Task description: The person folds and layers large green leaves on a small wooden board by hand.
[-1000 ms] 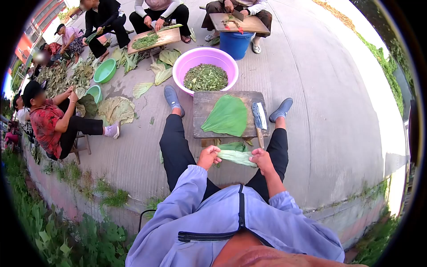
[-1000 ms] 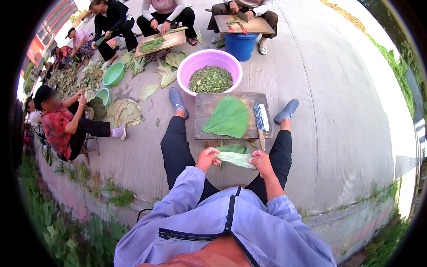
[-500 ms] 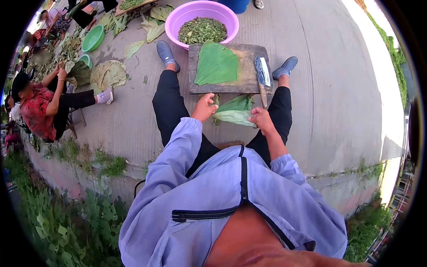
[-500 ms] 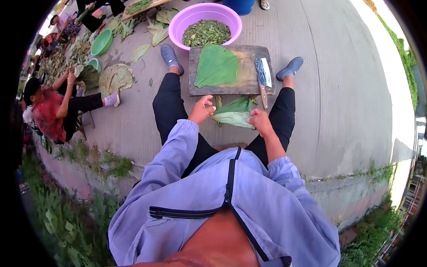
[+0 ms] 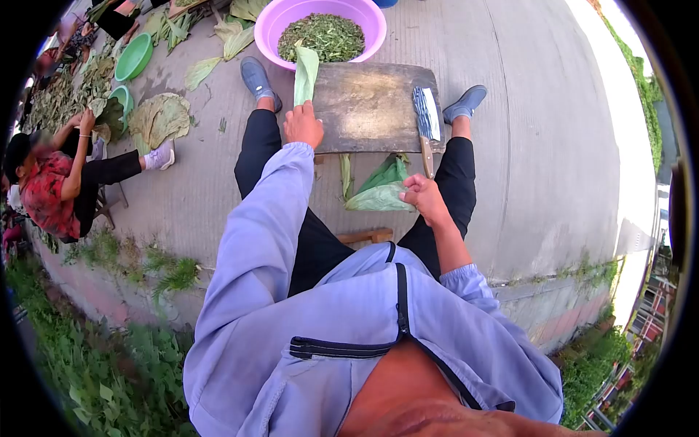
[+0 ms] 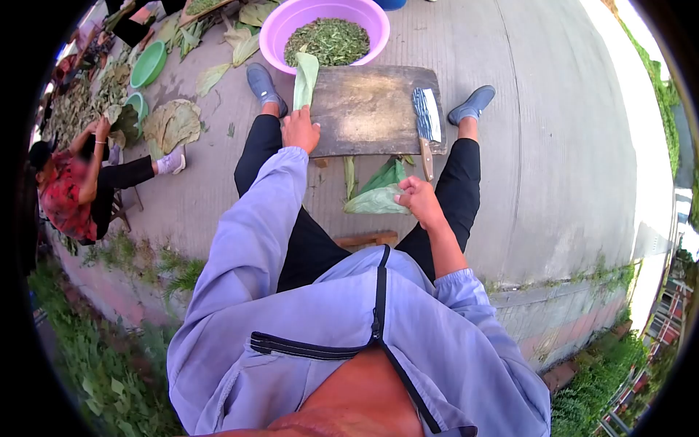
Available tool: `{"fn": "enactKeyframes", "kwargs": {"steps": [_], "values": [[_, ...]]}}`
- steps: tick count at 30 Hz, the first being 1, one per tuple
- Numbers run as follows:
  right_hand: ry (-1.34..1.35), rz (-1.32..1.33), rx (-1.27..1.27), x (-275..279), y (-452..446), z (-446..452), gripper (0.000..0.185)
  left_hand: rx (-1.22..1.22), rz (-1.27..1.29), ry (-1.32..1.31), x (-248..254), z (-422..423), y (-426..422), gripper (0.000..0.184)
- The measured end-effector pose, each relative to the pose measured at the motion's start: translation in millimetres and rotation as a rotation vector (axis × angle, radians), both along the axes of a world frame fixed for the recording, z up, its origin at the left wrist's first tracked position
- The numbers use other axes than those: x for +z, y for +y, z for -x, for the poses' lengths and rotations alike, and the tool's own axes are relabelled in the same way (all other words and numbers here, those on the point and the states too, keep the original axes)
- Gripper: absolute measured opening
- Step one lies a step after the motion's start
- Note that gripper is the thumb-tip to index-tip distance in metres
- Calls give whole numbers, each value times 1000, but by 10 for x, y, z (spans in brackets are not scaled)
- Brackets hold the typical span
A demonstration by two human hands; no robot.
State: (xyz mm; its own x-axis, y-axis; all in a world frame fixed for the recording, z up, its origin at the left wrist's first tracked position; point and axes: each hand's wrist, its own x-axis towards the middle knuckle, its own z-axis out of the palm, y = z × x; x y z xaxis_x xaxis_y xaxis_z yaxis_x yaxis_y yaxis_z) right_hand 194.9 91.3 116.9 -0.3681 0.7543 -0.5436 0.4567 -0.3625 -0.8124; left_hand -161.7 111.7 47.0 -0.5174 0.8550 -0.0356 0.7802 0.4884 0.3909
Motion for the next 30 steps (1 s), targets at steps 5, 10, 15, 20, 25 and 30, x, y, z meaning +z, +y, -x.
{"fn": "enactKeyframes", "kwargs": {"steps": [5, 10, 15, 20, 25, 30], "values": [[27, 32, 8, -129, 10, -34, 26, 74, -110, 40, -130, 125, 83, 34], [34, 54, 15, -123, -21, -22, 25, 133, -132, 27, -197, 183, 181, 19], [27, 76, 5, -123, -97, 2, 25, 209, -129, 19, -285, 211, 196, 18], [30, 60, 31, -98, -197, -49, 24, 166, -56, 32, -269, 334, 157, 17], [24, 84, 34, -157, -245, -125, 23, 177, -19, 55, -254, 349, 113, 16], [30, 69, 18, -167, -307, -152, 23, 164, -63, 31, -212, 283, -1, 14]]}}
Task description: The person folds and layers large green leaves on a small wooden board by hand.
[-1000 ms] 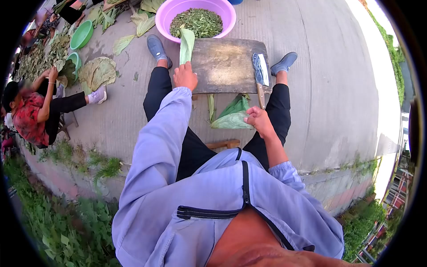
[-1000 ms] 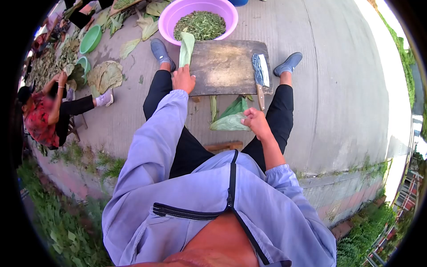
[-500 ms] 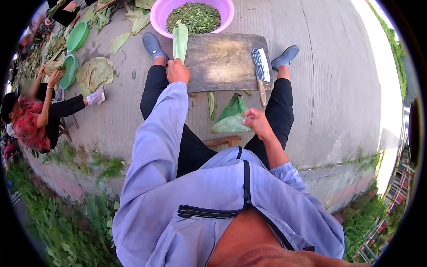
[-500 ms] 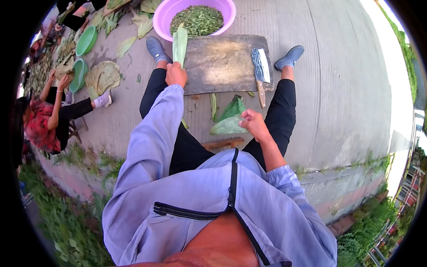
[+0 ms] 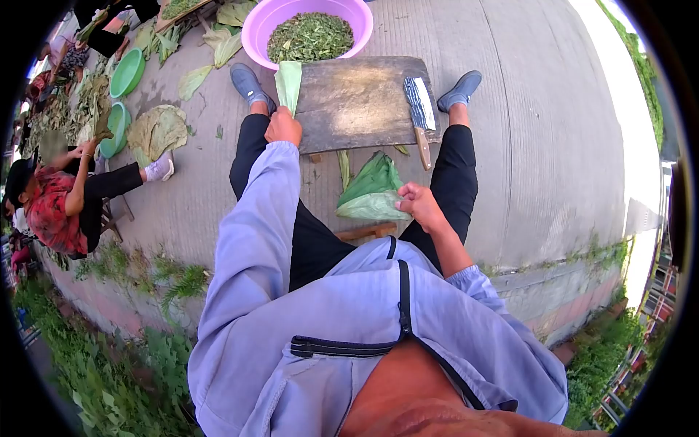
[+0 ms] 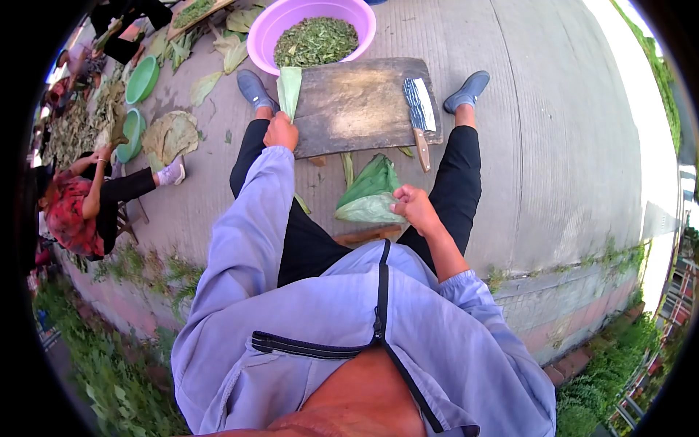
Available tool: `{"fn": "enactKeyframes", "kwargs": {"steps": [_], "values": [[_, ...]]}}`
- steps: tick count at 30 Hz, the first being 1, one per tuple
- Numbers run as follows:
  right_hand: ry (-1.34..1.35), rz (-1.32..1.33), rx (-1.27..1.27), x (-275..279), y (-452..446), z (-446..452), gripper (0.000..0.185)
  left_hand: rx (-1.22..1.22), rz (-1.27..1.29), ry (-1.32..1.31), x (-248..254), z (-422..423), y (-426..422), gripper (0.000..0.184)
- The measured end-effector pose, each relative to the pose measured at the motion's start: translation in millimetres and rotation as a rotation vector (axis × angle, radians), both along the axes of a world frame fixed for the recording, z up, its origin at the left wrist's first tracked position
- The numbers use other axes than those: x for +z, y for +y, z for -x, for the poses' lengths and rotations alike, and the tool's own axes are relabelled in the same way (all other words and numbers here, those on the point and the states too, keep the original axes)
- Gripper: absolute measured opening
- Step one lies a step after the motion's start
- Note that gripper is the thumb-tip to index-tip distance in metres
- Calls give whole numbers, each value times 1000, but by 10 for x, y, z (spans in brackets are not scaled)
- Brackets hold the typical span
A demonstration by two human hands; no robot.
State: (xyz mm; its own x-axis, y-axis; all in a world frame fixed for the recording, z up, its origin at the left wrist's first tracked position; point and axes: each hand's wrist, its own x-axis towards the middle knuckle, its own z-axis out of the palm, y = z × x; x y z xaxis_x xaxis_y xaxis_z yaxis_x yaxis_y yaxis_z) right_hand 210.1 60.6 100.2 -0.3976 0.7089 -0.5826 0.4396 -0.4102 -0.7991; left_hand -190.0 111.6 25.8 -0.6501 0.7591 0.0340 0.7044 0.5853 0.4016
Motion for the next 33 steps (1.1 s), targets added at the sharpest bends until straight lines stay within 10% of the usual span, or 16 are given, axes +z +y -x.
{"fn": "enactKeyframes", "kwargs": {"steps": [14, 20, 33], "values": [[46, 25, 42, -51, -133, 85, 24, -247, -332, -245, 217, -761, -745, 17], [47, 21, 65, -32, -235, 155, 27, -16, -445, -908, -275, -1177, -1091, 21], [140, 47, 24, -22, -446, 20, 25, 444, -367, -1127, -443, -1163, -1188, 11]]}}
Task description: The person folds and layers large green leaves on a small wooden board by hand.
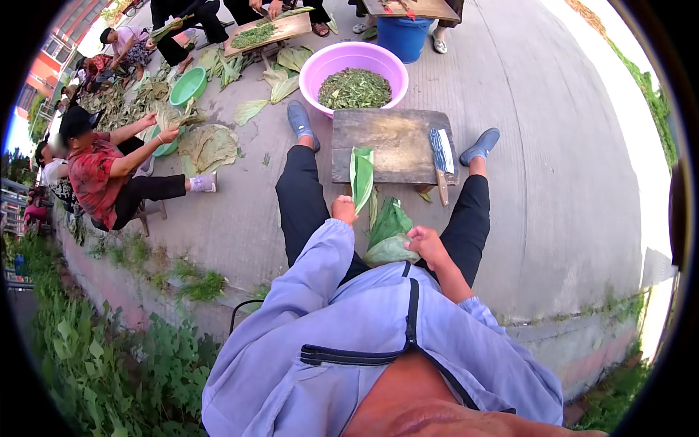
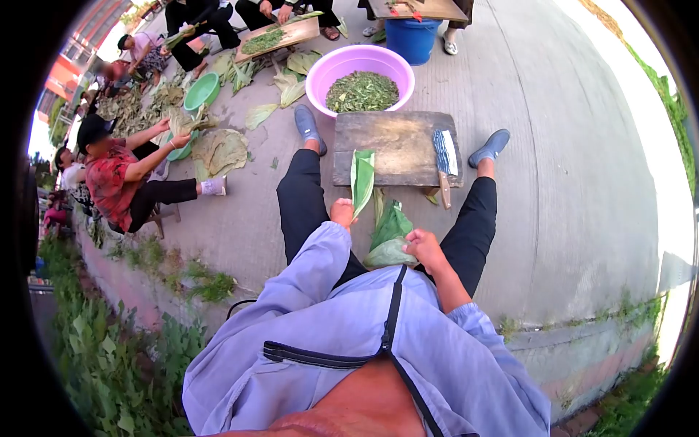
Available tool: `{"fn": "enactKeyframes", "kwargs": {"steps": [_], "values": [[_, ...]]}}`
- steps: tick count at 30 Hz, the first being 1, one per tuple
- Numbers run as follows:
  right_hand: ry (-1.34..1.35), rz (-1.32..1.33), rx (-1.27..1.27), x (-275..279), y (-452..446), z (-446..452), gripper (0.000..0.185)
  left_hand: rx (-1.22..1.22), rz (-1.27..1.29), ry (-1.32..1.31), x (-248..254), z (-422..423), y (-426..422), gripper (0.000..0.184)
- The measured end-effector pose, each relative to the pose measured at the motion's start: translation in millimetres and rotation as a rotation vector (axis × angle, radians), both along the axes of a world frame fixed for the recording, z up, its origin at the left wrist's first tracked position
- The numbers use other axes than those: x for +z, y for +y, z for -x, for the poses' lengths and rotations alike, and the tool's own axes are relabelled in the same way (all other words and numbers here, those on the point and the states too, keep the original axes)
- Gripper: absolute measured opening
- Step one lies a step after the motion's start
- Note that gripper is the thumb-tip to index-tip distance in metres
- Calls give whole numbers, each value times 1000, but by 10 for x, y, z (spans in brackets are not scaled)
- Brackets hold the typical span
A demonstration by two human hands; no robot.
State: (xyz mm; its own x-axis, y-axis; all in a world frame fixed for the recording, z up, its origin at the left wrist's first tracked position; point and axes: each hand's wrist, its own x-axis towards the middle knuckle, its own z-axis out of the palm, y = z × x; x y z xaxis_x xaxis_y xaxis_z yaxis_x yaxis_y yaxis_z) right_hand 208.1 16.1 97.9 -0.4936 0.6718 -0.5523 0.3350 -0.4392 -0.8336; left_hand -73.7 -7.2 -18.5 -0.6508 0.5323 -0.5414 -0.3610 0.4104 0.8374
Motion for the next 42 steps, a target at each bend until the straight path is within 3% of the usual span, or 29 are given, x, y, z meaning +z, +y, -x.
{"fn": "enactKeyframes", "kwargs": {"steps": [6, 18, 32, 42], "values": [[84, 87, -78, -127, -123, -95, 24, -140, -49, 246, -262, -13, -102, 12], [233, 201, -190, -232, -109, -143, 21, -213, -18, 166, 165, -170, -264, 11], [201, 191, -155, -231, -124, -59, 20, -284, -131, -94, 1095, -403, -466, 22], [126, 132, -135, -87, -196, -115, 19, -385, -352, -323, 1312, -543, -347, 27]]}}
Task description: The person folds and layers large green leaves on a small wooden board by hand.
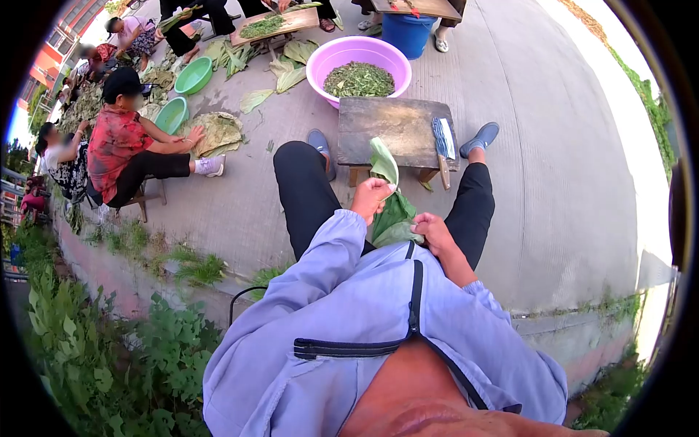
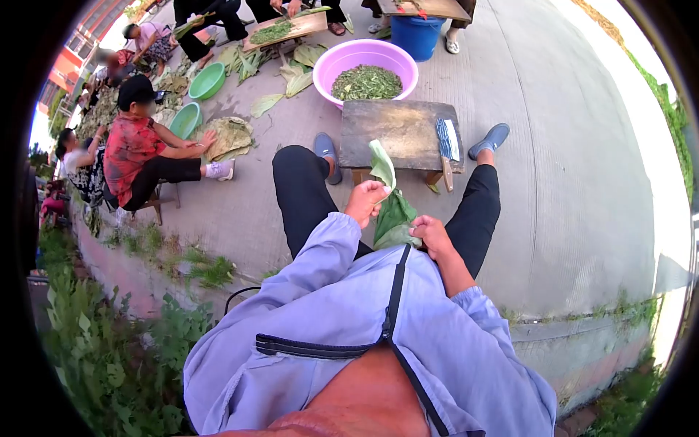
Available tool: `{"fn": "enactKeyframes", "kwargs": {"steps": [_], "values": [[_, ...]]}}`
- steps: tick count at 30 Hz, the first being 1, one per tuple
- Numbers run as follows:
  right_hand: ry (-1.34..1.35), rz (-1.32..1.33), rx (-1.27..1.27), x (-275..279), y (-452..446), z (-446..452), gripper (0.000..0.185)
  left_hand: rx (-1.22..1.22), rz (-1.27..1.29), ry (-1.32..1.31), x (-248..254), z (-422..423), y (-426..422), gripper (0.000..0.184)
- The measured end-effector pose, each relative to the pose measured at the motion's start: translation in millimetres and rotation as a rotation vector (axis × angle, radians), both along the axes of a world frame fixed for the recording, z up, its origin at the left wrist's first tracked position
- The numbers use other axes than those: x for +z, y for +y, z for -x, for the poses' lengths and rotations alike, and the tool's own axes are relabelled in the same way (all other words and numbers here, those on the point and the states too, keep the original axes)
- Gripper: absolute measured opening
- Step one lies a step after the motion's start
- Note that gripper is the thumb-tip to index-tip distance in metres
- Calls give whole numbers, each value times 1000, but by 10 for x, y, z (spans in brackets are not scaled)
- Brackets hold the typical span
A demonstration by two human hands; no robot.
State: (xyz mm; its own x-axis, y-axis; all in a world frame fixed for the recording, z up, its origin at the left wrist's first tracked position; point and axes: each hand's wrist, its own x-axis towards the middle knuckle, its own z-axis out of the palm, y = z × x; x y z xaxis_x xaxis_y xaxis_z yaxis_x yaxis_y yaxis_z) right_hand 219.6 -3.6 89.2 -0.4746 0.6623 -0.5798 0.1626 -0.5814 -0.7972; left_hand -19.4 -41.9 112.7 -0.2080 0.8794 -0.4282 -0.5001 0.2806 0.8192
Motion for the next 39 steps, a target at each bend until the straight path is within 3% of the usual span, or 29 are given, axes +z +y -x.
{"fn": "enactKeyframes", "kwargs": {"steps": [14, 20, 25, 39], "values": [[-129, -314, 224, 801, 139, 154, 22, -9, -40, 9, 90, -21, -28, 30], [-76, -370, 276, 951, 333, 172, 18, 11, 56, 55, 46, -64, -23, 33], [-55, -388, 298, 1148, 531, 185, 17, 51, 214, 10, -44, -123, -24, 46], [-187, -412, 501, 1198, 1215, 140, 19, 183, 249, 134, -452, -124, 50, 23]]}}
